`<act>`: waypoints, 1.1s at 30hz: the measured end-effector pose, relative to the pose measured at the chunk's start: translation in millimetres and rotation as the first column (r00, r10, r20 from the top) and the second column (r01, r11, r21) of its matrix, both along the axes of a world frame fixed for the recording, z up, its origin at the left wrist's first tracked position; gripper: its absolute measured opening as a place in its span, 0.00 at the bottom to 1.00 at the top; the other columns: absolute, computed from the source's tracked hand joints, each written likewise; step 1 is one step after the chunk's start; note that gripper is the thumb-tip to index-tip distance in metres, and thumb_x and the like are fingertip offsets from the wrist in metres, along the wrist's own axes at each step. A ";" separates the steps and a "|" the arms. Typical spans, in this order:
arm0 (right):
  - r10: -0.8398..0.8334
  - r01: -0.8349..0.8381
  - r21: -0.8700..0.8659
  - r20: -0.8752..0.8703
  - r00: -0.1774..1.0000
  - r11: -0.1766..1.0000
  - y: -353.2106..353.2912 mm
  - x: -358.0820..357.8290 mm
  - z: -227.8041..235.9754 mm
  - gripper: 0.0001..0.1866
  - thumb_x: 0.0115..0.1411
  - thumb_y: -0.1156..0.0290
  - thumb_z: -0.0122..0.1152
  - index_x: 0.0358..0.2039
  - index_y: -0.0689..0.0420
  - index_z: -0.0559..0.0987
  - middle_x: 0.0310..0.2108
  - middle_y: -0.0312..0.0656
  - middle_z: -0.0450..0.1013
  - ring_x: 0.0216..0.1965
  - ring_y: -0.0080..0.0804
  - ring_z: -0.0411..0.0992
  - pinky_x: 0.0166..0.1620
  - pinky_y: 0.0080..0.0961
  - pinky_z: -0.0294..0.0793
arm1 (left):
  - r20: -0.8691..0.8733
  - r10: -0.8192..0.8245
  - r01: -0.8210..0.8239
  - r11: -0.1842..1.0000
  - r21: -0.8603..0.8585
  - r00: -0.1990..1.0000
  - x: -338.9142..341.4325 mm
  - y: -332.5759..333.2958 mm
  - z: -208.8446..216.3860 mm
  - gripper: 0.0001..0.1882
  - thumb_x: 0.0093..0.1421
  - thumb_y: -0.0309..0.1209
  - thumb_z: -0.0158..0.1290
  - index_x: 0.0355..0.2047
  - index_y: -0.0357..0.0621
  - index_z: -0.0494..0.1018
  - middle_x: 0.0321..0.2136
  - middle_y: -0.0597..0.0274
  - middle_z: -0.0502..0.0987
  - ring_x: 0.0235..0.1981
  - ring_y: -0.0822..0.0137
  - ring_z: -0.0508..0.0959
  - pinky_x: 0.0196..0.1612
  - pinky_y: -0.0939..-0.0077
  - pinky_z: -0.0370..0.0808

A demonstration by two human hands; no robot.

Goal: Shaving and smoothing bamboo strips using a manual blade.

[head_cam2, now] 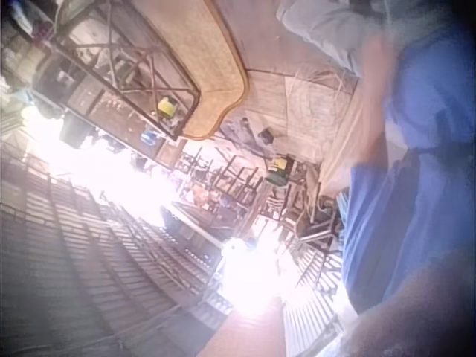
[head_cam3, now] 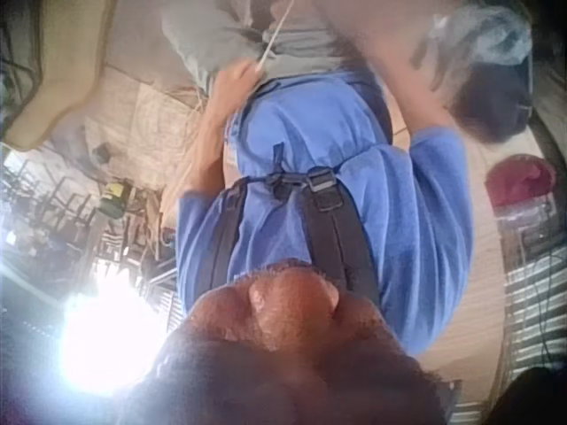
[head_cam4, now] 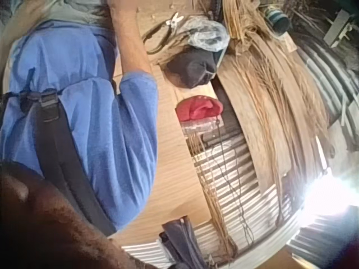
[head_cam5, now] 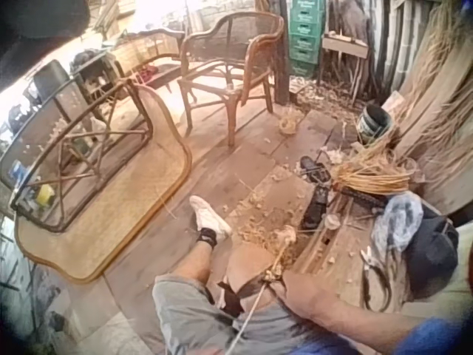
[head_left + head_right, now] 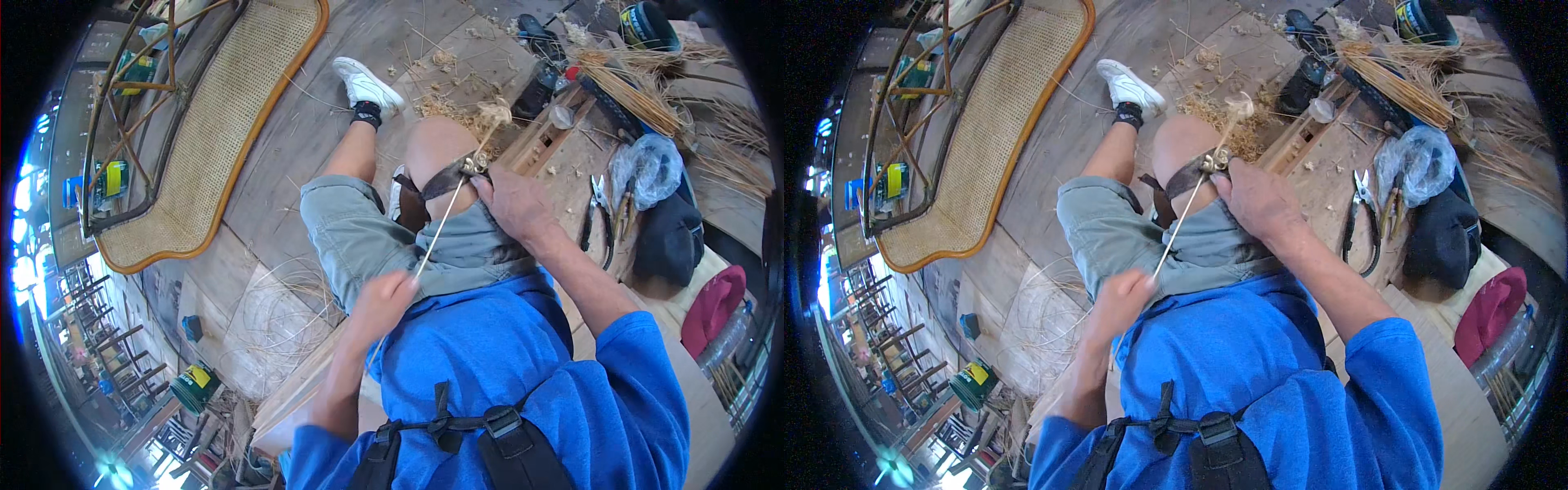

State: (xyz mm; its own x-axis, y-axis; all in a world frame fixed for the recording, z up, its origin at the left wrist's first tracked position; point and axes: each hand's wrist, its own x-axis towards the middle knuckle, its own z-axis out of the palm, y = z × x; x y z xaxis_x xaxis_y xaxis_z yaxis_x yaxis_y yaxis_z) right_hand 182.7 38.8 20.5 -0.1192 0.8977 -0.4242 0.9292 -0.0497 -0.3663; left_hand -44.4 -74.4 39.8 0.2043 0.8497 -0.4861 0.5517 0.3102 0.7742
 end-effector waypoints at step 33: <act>-0.605 0.546 0.646 -0.160 0.780 0.533 -103.8 232.5 -32.2 0.10 0.57 0.69 0.51 0.36 0.61 0.74 0.34 0.50 0.72 0.38 0.45 0.70 0.41 0.36 0.68 | -0.475 0.073 0.071 0.958 0.278 0.877 -9.3 74.2 -105.5 0.14 0.57 0.34 0.43 0.42 0.41 0.68 0.34 0.47 0.75 0.34 0.48 0.76 0.37 0.59 0.71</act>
